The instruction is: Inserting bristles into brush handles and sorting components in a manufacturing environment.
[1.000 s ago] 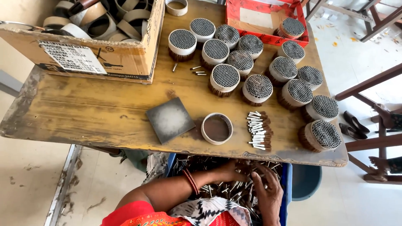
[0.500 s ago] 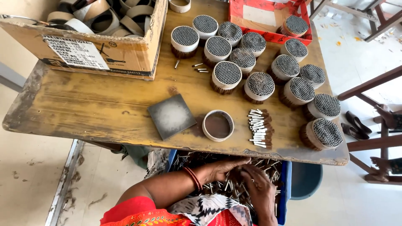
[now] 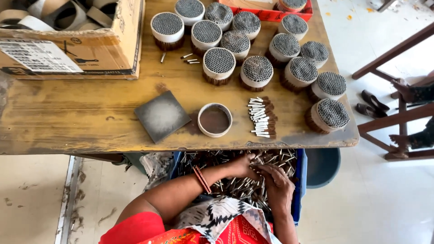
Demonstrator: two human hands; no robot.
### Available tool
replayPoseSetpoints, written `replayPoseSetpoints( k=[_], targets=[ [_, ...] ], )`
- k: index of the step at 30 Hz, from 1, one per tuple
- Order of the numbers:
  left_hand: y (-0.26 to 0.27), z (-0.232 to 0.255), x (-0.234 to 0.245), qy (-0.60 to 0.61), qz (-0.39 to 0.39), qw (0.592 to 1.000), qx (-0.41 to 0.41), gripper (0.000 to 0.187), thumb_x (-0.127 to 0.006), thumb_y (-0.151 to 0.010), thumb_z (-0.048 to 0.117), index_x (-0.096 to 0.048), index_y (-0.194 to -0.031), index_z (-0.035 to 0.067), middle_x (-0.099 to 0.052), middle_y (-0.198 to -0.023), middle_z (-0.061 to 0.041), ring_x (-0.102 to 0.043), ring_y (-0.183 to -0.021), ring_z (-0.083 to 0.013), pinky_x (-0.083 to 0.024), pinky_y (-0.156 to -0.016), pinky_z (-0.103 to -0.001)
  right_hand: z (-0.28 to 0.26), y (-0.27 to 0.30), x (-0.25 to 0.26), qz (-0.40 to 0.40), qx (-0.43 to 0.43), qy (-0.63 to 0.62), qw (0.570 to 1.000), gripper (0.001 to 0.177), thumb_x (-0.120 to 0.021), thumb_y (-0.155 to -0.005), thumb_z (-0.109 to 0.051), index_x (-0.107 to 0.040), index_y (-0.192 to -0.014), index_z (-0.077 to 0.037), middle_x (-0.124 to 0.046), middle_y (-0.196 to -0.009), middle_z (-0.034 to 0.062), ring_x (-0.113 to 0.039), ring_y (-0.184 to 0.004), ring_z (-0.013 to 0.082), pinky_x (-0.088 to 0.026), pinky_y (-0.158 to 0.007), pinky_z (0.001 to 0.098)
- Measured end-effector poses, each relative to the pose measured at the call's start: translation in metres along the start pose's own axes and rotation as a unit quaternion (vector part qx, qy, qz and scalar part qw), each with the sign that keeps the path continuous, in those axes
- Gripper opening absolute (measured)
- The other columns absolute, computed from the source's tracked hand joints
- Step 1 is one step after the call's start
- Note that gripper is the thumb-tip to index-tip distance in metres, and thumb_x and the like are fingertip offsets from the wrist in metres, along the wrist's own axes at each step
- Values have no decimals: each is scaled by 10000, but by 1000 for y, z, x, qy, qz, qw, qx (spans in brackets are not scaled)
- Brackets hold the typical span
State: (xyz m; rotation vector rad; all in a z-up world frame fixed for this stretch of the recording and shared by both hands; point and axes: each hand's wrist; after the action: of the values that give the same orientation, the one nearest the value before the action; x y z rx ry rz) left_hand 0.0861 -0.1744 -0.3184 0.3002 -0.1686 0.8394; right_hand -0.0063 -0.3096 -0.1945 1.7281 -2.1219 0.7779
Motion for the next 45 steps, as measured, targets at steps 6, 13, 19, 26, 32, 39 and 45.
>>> replayPoseSetpoints(
  k=[6, 13, 19, 26, 32, 39, 45],
  targets=[
    [14, 8, 10, 408, -50, 899, 153, 645, -850, -797, 331, -636, -1364, 113, -692, -1311, -11, -638, -1161, -122, -503, -1012, -362, 8, -1, 2, 116, 20, 90, 989, 311, -672, -893, 84, -777, -1120, -100, -751, -1113, 90, -738, -1032, 218, -583, -879, 307],
    [19, 26, 24, 514, -32, 844, 152, 574, -839, -789, 222, -618, -1299, 80, -677, -1168, -87, -668, -1024, -199, -581, -783, -360, -13, -18, -6, -69, 153, 78, 983, 542, -823, -821, -141, -623, -1315, -50, -594, -1360, 171, -553, -1316, 362, -459, -1112, 453],
    [24, 22, 23, 329, -100, 939, 31, 818, -843, -671, 72, -469, -1398, 76, -585, -1326, -61, -550, -1249, -201, -532, -959, -334, 14, -14, -17, -181, 62, 82, 978, 918, -864, -789, -323, -419, -1551, -69, -383, -1593, 233, -385, -1479, 410, -383, -1185, 485],
    [13, 8, 18, 390, -34, 919, 52, 717, -828, -719, 43, -550, -1378, -7, -624, -1322, -140, -601, -1230, -249, -552, -982, -364, 13, -22, -14, -198, 148, 139, 959, 927, -822, -820, -456, -434, -1557, -48, -451, -1586, 172, -417, -1494, 419, -293, -1243, 522],
    [2, 2, 14, 633, 8, 757, 163, 422, -790, -891, 191, -630, -1261, 66, -714, -1073, -100, -709, -936, -250, -641, -772, -386, -8, -24, 12, -123, 110, 118, 979, 922, -864, -741, -429, -480, -1511, -95, -417, -1527, 226, -455, -1382, 426, -422, -1112, 502],
    [-3, 3, 4, 652, -17, 736, 183, 310, -743, -934, 257, -669, -1165, 65, -755, -1056, -88, -760, -941, -202, -648, -773, -351, 14, -1, -3, -160, 194, 157, 955, 491, -795, -874, -93, -689, -1348, -166, -550, -1346, 140, -659, -1139, 274, -584, -919, 353],
    [-9, -15, 13, 655, -11, 742, 138, 419, -728, -974, 342, -662, -1223, 11, -742, -1004, -132, -732, -856, -231, -634, -700, -369, 6, -3, 3, -59, 231, 77, 968, 328, -729, -918, 4, -707, -1238, -62, -644, -1244, 115, -693, -1078, 230, -606, -876, 314]
  ],
)
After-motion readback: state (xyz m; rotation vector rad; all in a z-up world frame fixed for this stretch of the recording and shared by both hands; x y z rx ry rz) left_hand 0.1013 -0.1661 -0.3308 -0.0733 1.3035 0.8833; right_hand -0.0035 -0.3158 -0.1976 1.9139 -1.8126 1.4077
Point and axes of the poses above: each hand's wrist, its own y-axis away from the middle knuckle, its own x-axis out of the back of the hand, z = x × y
